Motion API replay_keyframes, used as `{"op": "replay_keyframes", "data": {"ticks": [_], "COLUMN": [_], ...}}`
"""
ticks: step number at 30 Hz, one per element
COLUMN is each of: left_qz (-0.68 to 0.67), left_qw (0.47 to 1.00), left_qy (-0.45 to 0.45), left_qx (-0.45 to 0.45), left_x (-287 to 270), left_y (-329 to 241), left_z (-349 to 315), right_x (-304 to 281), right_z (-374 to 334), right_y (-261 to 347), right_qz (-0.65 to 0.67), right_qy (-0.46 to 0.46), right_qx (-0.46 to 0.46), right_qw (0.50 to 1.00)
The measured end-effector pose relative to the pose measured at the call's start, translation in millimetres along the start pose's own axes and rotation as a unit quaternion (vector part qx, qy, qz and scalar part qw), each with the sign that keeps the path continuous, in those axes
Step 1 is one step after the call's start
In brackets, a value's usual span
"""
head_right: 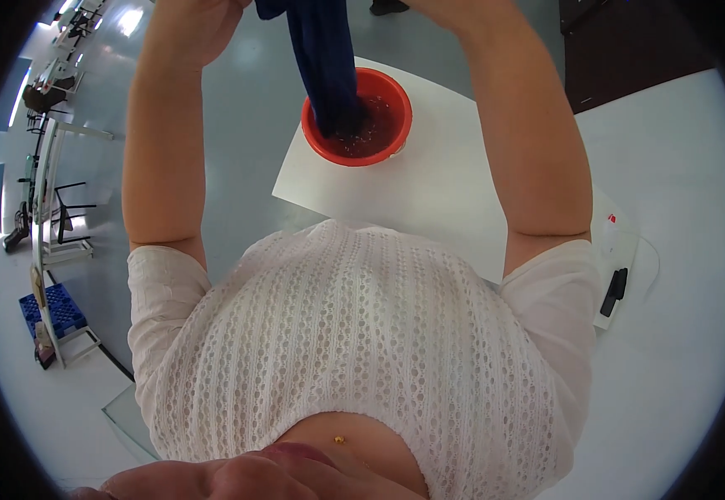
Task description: The recorder wrings out a blue cloth in a red bucket and wipes down a white table before carrying the bucket to a sink.
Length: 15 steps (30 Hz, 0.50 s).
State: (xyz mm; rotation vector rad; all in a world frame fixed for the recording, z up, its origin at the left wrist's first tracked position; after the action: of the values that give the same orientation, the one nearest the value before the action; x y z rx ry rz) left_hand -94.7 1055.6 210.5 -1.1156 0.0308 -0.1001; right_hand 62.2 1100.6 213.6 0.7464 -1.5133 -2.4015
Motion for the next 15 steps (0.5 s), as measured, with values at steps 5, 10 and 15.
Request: {"op": "replay_keyframes", "data": {"ticks": [5,10,15], "left_qz": [0.215,0.253,0.032], "left_qw": [0.973,0.963,0.999], "left_qy": [0.075,0.029,0.026], "left_qx": [0.037,-0.089,0.035], "left_x": [5,-6,6], "left_y": [16,36,10], "left_z": [-5,-7,18], "right_x": [3,16,53], "right_z": [6,-5,-40], "right_y": [-9,-78,-142], "right_qz": [0.016,0.139,0.1], "right_qy": [0.017,0.007,0.061], "right_qx": [-0.056,-0.117,0.003], "right_qw": [0.998,0.983,0.993]}}
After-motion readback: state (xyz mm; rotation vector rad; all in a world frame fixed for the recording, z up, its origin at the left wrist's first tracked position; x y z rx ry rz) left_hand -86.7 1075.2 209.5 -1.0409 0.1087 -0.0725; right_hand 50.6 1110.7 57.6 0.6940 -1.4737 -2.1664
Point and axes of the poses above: each hand's wrist, its own z-axis towards the middle knuckle, its own x-axis out of the palm, y = z × x, the point moved 1 cm from there along z, towards the middle knuckle, and after that the axes turned 3 degrees about x, right-handed, at the moved point
